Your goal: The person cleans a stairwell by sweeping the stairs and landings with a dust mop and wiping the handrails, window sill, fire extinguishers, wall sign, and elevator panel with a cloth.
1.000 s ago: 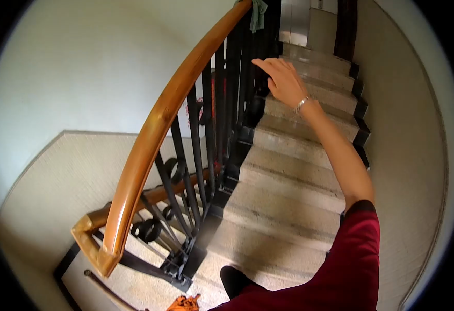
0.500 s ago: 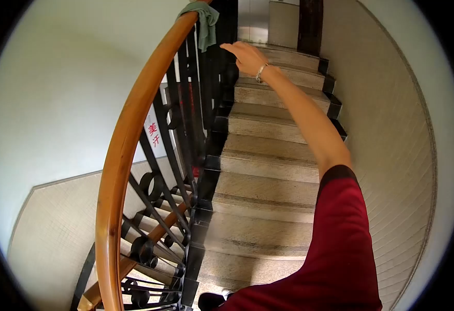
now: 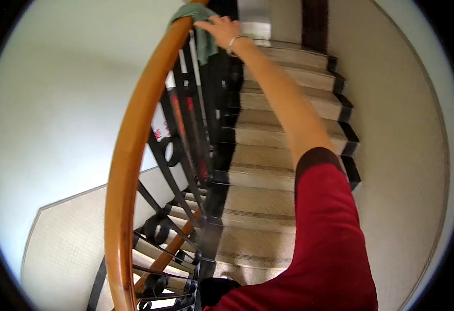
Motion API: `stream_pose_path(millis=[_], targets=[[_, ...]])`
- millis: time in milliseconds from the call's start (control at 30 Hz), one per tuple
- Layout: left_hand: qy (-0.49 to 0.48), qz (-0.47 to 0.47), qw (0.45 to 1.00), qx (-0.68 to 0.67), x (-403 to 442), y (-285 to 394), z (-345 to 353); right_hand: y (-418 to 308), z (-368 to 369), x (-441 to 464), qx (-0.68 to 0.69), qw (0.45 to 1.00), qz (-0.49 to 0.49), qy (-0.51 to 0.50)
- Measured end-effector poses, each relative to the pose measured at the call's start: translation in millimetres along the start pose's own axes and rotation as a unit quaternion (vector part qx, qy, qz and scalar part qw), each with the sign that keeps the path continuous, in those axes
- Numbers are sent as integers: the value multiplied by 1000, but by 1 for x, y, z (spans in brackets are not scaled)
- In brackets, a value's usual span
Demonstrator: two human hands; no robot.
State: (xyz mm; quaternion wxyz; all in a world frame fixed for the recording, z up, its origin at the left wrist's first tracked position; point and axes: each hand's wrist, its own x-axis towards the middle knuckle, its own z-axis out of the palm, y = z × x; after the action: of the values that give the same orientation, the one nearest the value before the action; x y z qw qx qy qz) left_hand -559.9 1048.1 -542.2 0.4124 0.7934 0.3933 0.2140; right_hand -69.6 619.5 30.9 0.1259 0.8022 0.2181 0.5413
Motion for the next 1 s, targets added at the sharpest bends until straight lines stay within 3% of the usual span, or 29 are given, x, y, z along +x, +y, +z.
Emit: stream_pose_path(millis=[100,200,300,400,433,533,700,800,867,1000], targets=[[34,-59,998,7,7,-3,-8,4,28,50,-58,996,61,-23],[58,-110,992,14,14,-2,-18,11,61,97,-98,993,59,-28],[77,-143,986,19,18,-3,-25,26,111,130,56,998,6,-11],[92,-166,982,21,16,-9,-32,37,124,145,35,999,-20,-17],[98,-171,980,22,16,-11,-34,32,108,140,50,995,-84,-18],[114,-193,974,22,7,-22,-38,-30,23,105,-86,979,-118,-146],[171,-222,959,29,-41,-66,-66,-149,-97,12,93,942,-298,-122],[225,-241,943,34,-103,-116,-98,-233,-154,-52,270,860,-430,-51],[260,-266,927,41,-169,-156,-133,-291,-177,-88,365,810,-458,-38],[287,-319,901,58,-292,-172,-189,-416,-228,-165,421,742,-521,-21]])
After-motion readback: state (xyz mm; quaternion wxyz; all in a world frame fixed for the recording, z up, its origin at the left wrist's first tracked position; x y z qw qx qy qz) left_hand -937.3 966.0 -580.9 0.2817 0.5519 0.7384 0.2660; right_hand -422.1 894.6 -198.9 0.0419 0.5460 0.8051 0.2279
